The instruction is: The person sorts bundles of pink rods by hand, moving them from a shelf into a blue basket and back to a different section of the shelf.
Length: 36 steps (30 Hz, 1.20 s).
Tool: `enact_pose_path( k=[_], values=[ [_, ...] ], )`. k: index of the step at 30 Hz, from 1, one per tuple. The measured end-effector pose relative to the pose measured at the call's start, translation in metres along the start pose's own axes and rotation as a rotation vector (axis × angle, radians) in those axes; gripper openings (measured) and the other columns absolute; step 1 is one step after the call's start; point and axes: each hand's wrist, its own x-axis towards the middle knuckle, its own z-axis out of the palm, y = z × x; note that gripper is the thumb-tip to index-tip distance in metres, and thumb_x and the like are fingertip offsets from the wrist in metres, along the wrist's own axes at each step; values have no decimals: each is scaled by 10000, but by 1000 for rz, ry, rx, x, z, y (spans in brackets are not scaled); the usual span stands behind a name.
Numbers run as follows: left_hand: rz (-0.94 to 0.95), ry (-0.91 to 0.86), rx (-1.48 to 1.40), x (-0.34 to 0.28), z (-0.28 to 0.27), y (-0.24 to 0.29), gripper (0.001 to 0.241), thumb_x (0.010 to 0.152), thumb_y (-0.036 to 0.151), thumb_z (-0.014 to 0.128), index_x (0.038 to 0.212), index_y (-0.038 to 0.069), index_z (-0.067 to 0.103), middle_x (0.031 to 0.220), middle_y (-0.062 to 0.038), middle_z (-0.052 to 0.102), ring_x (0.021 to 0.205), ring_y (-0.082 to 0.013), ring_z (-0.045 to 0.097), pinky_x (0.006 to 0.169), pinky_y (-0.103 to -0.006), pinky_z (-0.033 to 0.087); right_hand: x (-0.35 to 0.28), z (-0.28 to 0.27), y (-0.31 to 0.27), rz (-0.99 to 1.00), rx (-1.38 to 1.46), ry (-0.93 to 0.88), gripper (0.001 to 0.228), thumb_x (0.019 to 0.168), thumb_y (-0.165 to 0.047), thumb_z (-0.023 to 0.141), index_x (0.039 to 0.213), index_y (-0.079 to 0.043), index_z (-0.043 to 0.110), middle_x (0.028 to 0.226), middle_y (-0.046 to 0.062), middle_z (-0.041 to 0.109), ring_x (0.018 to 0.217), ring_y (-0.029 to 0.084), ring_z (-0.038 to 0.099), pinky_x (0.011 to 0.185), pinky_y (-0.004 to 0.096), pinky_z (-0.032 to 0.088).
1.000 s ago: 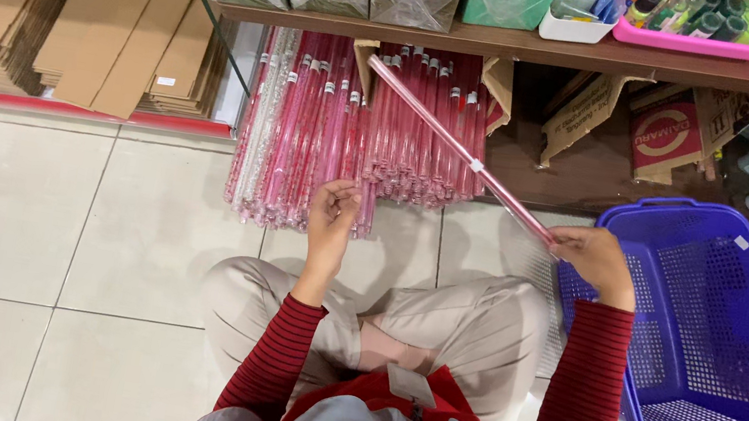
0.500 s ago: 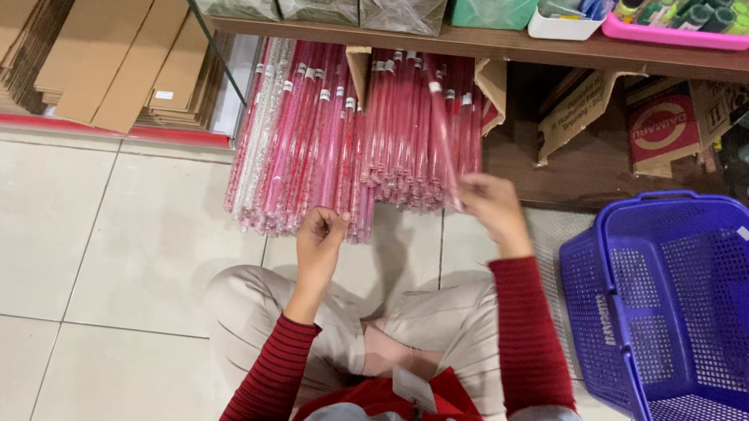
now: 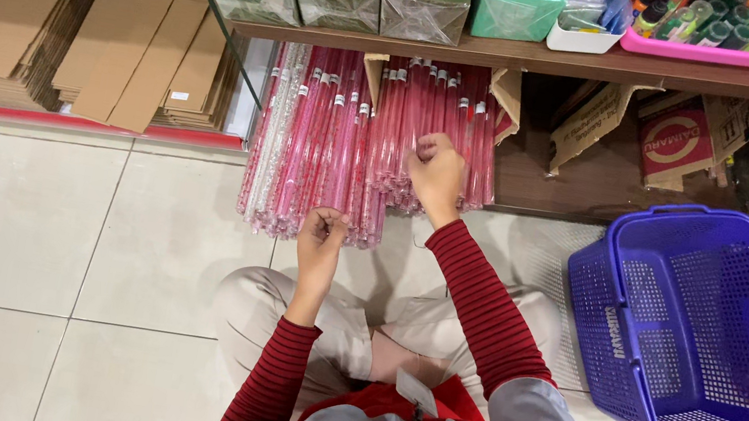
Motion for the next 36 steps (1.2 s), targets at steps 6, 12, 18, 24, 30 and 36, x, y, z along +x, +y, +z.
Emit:
enact_pose_path(
  k=[6, 12, 18, 24, 30, 36],
  values=[
    [-8, -41, 29, 4, 10, -7, 84, 802, 107, 617, 836, 60, 556, 655, 26, 443, 583, -41, 427, 531, -164, 345, 2, -1, 1, -76, 69, 52, 98, 650, -213, 649, 732, -163, 626, 648, 12, 648, 652, 185, 645, 583, 297, 487],
    [-34, -125, 77, -1, 35, 1, 76, 818, 105, 598, 851, 43, 567, 654, 0, 446, 589, -74, 437, 519, -198, 385, -10, -40, 15, -183, 290, 129, 82, 695, -93, 662, 777, -102, 658, 657, 67, 635, 616, 203, 636, 549, 270, 498],
    [-29, -428, 64, -16, 108, -6, 118, 841, 127, 591, 906, 33, 619, 692, -83, 588, 638, -130, 566, 594, -236, 483, -44, -138, 107, -164, 211, 345, 147, 750, -29, 647, 896, -49, 647, 770, 126, 624, 725, 268, 632, 632, 305, 513],
    [40, -718, 37, -46, 229, -53, 212, 813, 86, 606, 1011, 12, 622, 948, -182, 626, 867, -245, 617, 736, -302, 513, -97, -232, 196, 7, 123, 587, 194, 733, 79, 622, 918, 23, 646, 808, 206, 617, 788, 365, 612, 675, 377, 508],
    [735, -1427, 349, -93, 321, -83, 341, 769, 115, 637, 1106, 150, 595, 1097, -36, 589, 1121, -230, 494, 969, -371, 371, -143, -255, 237, 52, -37, 461, 303, 728, -80, 685, 1015, -2, 626, 980, 211, 617, 969, 375, 568, 830, 425, 450],
    [1068, -1792, 597, -91, 359, -87, 198, 749, 113, 616, 945, 97, 639, 932, -86, 639, 948, -251, 573, 900, -401, 401, -162, -268, 242, 158, -103, 199, 373, 708, -154, 685, 1052, -29, 612, 1017, 176, 623, 981, 347, 575, 846, 426, 450]
  ],
)
